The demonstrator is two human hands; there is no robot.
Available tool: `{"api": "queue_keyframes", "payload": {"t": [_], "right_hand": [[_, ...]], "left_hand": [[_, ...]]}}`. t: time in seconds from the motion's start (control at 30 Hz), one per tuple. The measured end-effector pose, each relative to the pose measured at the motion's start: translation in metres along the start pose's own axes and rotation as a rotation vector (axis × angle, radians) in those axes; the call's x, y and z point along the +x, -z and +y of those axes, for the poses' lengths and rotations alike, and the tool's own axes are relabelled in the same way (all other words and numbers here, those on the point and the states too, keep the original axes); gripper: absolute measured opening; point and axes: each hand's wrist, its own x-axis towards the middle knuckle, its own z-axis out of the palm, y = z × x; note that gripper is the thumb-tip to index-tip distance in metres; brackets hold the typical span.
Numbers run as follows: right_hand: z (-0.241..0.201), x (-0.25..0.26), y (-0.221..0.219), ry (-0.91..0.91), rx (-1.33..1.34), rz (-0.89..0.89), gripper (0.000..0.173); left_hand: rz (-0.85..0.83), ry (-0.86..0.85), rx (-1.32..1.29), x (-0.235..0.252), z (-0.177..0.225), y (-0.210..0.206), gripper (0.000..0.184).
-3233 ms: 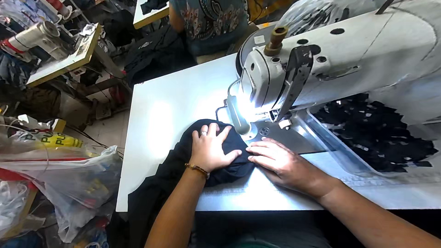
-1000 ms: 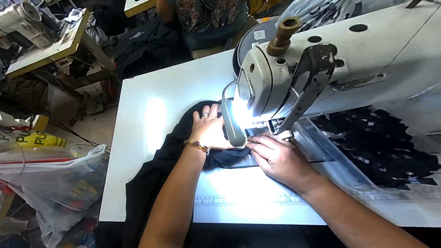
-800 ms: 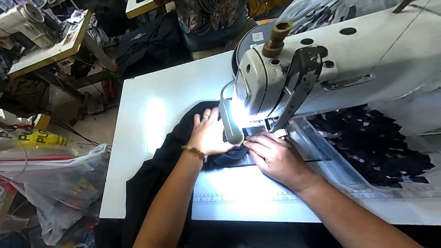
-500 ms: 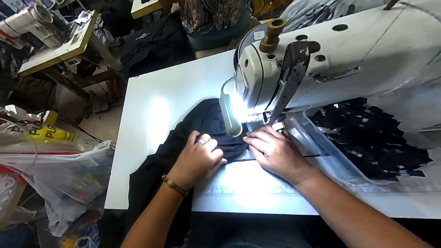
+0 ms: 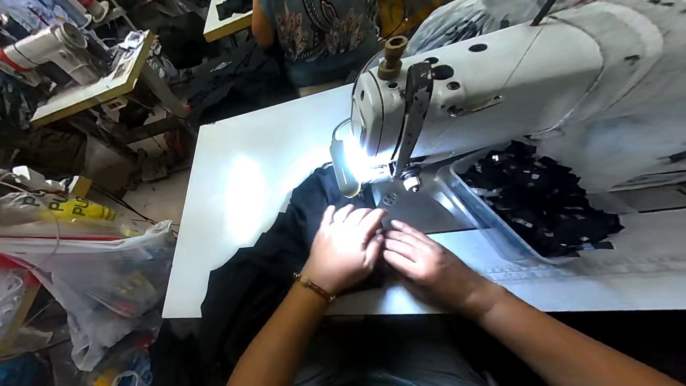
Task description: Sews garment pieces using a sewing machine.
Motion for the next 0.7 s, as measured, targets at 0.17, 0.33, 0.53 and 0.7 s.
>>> {"api": "queue_keyframes", "payload": {"t": [0.17,0.33,0.53,0.7], "right_hand": [[-0.003,-0.015,0.007,-0.031,0.008,-0.023,0.025],[-0.001,-0.013,0.005,-0.052,0.029,-0.031,0.025],[-0.001,-0.011,0.006,-0.071,0.017,-0.036,0.026],[-0.002,-0.012,0.005,-0.091,0.015,-0.025,0.026]], "left_hand": [[-0.039,0.203,0.24,-0.018,0.0,-0.022,0.05],[-0.016,0.192,0.259,-0.021,0.0,-0.027,0.049],[-0.022,0.2,0.252,-0.018,0.0,-0.027,0.048],[-0.025,0.204,0.248,-0.018,-0.001,-0.027,0.048]]}}
